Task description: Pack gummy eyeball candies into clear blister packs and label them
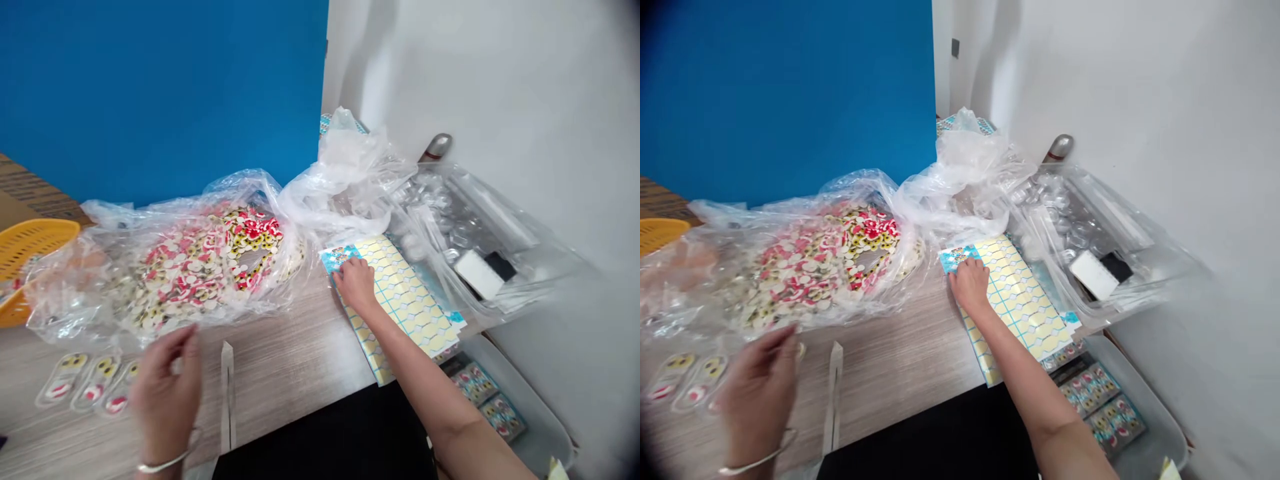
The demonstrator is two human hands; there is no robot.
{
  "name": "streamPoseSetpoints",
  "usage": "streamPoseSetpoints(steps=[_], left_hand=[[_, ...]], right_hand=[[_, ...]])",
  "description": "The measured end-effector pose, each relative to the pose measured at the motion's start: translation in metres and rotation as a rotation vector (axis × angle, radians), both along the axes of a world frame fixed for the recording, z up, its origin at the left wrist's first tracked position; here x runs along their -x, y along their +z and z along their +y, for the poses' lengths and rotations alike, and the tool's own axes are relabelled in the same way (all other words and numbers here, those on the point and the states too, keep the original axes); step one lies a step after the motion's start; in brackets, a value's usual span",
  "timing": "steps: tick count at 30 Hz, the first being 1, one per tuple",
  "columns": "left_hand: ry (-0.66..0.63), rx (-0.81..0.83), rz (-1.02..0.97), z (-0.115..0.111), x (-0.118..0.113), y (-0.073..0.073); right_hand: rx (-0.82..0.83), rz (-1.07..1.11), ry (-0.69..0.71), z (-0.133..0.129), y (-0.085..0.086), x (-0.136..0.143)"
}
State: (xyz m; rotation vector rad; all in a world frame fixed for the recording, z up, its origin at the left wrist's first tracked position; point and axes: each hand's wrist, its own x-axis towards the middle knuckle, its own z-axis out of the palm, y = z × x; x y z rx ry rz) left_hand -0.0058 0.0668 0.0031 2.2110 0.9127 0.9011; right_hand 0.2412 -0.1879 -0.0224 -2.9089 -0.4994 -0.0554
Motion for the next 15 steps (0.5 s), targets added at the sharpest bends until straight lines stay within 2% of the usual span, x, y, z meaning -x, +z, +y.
streamPoseSetpoints(steps=[3, 6, 8, 10, 12, 15], left_hand=[[-0.289, 0.242, -0.03, -0.052, -0.029, -0.012], [-0.423, 0.608, -0.035, -0.092, -0.058, -0.015], [-0.47, 0.871, -0.103, -0.11, -0.074, -0.016], [-0.528, 1.071, -0.178, -0.119, -0.086, -0.016], [-0.532, 1.144, -0.24, -0.119, -0.094, -0.017], [-0.376, 1.18, -0.33, -0.1, -0.099, -0.018]], right_hand=[[-0.023, 0.05, -0.033, 0.006, 0.001, -0.011], [-0.189, 0.033, -0.005, 0.0, 0.007, -0.002], [-0.357, 0.023, 0.076, -0.003, 0.015, 0.015], [-0.502, 0.053, 0.199, 0.001, 0.026, 0.036], [-0.571, 0.127, 0.339, 0.011, 0.037, 0.054], [-0.628, 0.247, 0.497, 0.037, 0.047, 0.056]])
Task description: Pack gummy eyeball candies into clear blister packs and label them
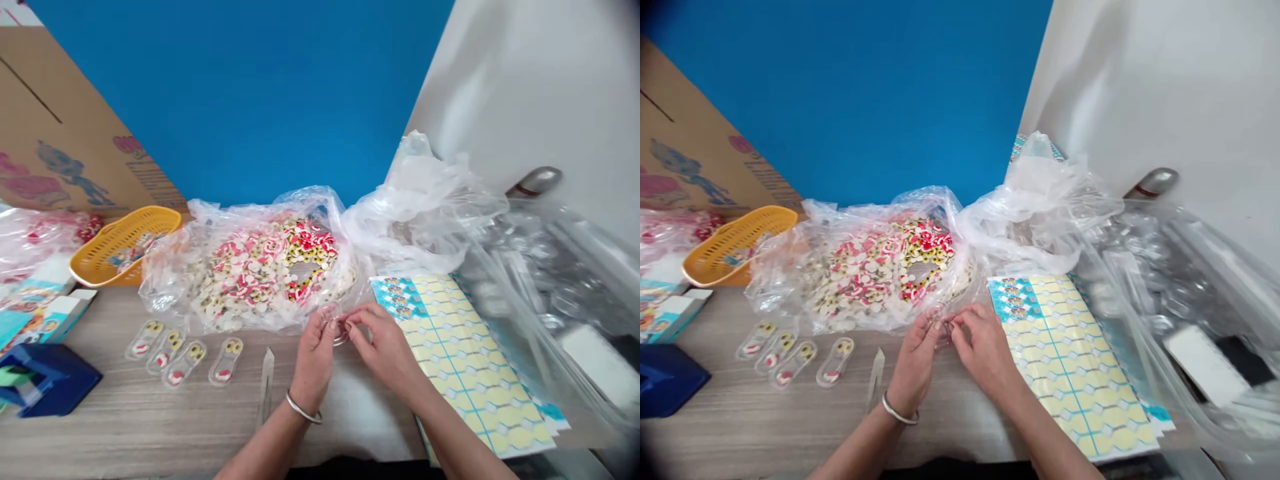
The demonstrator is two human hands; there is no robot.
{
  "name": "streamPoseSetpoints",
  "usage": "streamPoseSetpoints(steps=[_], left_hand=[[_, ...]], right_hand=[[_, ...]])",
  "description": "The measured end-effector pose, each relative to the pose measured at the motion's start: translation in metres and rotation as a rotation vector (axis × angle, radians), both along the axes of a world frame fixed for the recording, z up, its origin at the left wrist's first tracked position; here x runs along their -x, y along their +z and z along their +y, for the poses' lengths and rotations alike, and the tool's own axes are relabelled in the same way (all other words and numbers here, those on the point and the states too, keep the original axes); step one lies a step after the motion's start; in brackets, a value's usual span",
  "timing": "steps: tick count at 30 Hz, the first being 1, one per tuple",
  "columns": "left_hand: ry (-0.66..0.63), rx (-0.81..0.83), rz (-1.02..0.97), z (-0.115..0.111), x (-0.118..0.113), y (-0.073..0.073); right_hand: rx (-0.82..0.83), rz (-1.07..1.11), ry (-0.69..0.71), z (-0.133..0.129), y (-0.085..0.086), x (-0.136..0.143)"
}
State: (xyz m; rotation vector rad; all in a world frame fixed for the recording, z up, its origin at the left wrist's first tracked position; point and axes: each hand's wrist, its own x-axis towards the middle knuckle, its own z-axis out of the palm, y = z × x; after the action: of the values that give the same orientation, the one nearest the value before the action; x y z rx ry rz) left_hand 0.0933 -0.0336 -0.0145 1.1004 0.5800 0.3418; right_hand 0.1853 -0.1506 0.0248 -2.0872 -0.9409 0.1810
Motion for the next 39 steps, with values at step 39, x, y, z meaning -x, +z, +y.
streamPoseSetpoints(steps=[39], left_hand=[[0.274, 0.259, 0.105, 0.101, -0.036, -0.014]], right_hand=[[0.561, -0.303, 0.111, 0.182, -0.041, -0.108]])
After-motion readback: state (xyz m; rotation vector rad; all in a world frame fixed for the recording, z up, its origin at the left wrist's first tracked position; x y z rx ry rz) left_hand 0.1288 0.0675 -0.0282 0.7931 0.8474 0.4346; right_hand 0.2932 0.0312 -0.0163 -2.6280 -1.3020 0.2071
